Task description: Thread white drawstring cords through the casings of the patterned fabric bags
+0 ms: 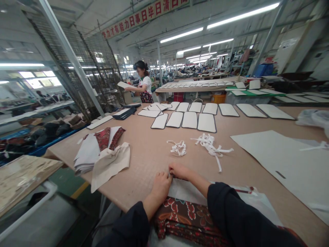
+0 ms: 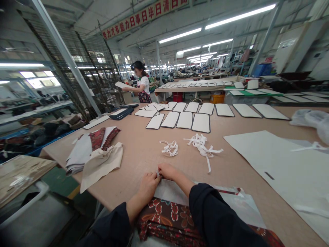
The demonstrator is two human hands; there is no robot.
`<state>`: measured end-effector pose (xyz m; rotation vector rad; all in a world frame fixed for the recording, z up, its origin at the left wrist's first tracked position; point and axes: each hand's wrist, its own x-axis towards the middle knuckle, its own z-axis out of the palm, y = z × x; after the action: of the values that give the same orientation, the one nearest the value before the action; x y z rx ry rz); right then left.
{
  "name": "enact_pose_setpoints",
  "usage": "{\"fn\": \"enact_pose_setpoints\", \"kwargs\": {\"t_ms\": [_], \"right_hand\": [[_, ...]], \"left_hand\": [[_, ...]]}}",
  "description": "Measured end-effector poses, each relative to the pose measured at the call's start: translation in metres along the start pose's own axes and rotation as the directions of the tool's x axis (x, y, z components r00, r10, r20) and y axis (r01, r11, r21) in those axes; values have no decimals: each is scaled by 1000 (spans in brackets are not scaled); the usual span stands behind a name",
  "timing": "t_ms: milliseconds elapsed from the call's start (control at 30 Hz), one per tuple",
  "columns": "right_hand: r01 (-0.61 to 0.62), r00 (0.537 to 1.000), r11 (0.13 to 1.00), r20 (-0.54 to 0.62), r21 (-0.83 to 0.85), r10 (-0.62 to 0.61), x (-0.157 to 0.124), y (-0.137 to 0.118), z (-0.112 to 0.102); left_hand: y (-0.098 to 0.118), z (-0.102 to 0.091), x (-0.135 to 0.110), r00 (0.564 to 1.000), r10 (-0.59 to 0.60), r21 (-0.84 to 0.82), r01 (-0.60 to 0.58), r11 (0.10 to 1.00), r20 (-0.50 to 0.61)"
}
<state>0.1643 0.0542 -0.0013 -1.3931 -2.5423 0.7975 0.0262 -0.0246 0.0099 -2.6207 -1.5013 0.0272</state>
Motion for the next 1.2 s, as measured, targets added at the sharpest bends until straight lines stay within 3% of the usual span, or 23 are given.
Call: {"fn": "enact_pose_setpoints", "kwargs": {"t_ms": [267, 467, 567, 733, 867, 1033, 1200], "right_hand": [[4, 1000, 996, -15, -90, -5, 2, -7, 3], [-66, 986, 995, -157, -68, 55, -7, -8, 8], [-55, 979, 996, -198, -71, 40, -26, -4, 9], [72, 990, 978, -103, -198, -94, -87, 18, 1], [-113, 991, 968, -96, -226, 93, -128, 50, -15], [-315, 949, 939, -60, -140, 309, -137, 60, -35], [-248, 968, 966, -49, -67, 245, -154, 38, -52]], "left_hand": [[1, -4, 0, 1000, 0, 18, 0, 1000, 3], [0, -2, 2, 996, 65, -27, -67, 997, -66], [-1, 0, 4, 990, 113, -57, -118, 991, -82], [-9, -3, 12, 995, 93, -110, -96, 989, -33], [-15, -8, 21, 998, 30, -187, -20, 982, 52], [0, -13, 31, 998, 60, -191, -57, 980, 10], [18, -29, 29, 983, 177, -219, -183, 958, -47]]}}
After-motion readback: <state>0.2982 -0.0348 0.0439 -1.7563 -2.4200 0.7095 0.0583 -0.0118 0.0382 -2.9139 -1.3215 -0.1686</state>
